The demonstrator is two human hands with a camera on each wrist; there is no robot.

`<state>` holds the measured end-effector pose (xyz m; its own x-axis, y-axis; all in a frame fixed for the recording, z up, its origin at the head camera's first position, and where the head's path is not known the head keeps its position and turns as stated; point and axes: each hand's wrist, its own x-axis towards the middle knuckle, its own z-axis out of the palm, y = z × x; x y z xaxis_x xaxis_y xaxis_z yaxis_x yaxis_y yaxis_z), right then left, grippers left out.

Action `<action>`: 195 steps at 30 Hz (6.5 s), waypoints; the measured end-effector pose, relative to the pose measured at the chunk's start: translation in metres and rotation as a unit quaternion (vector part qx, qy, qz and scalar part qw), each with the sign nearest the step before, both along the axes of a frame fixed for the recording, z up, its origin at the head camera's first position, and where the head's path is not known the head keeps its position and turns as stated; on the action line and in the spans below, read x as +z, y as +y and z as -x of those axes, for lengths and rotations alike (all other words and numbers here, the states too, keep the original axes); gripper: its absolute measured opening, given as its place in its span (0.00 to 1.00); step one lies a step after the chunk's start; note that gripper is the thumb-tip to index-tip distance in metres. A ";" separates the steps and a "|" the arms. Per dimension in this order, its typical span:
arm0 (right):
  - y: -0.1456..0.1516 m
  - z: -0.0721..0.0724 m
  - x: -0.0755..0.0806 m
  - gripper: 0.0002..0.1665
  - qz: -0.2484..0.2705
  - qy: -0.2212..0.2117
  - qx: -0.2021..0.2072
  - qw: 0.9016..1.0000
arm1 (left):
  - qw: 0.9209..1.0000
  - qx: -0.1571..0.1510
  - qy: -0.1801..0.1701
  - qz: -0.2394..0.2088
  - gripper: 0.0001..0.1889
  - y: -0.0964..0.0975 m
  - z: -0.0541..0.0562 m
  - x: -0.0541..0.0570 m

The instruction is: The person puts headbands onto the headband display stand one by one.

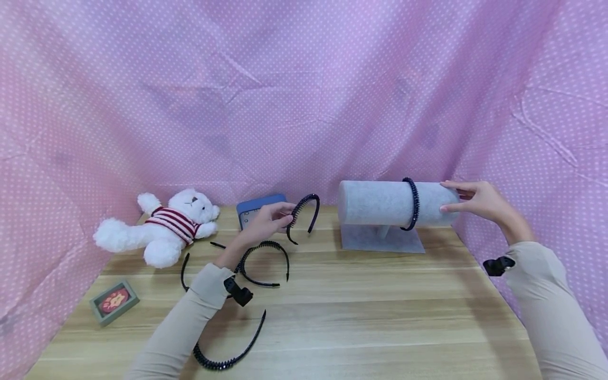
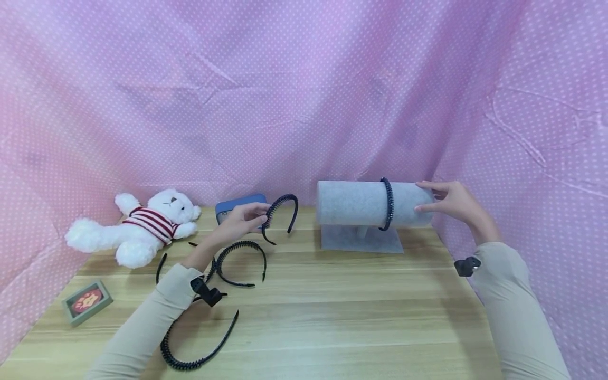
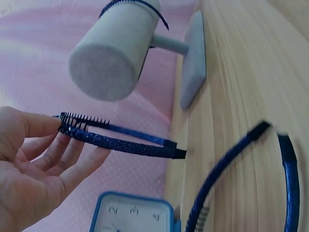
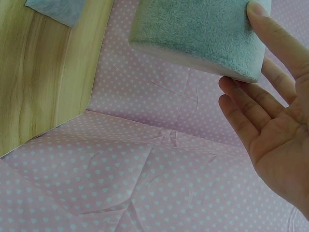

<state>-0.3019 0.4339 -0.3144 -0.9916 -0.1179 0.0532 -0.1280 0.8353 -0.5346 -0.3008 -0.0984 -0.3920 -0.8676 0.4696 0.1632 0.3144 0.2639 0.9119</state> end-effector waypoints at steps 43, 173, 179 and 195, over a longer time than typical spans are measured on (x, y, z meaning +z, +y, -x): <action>0.002 -0.001 -0.004 0.44 0.017 0.012 -0.001 1.000 | 0.989 0.079 0.083 -0.092 0.16 0.129 -0.002 0.016; 0.001 -0.004 -0.004 0.44 0.026 0.030 0.013 0.999 | 0.870 0.029 0.321 0.373 0.44 0.212 0.030 0.048; 0.000 -0.004 -0.004 0.44 0.023 0.027 0.011 0.999 | 0.866 0.028 0.321 0.381 0.44 0.217 0.031 0.048; -0.003 0.001 -0.003 0.45 0.017 0.017 0.008 1.000 | 0.869 0.025 0.302 0.392 0.43 0.219 0.034 0.052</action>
<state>-0.3027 0.4309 -0.3172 -0.9871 -0.1319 0.0909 -0.1602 0.8138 -0.5586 -0.3351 0.1207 -0.3398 -0.7577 0.6056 0.2431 0.6429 0.7567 0.1189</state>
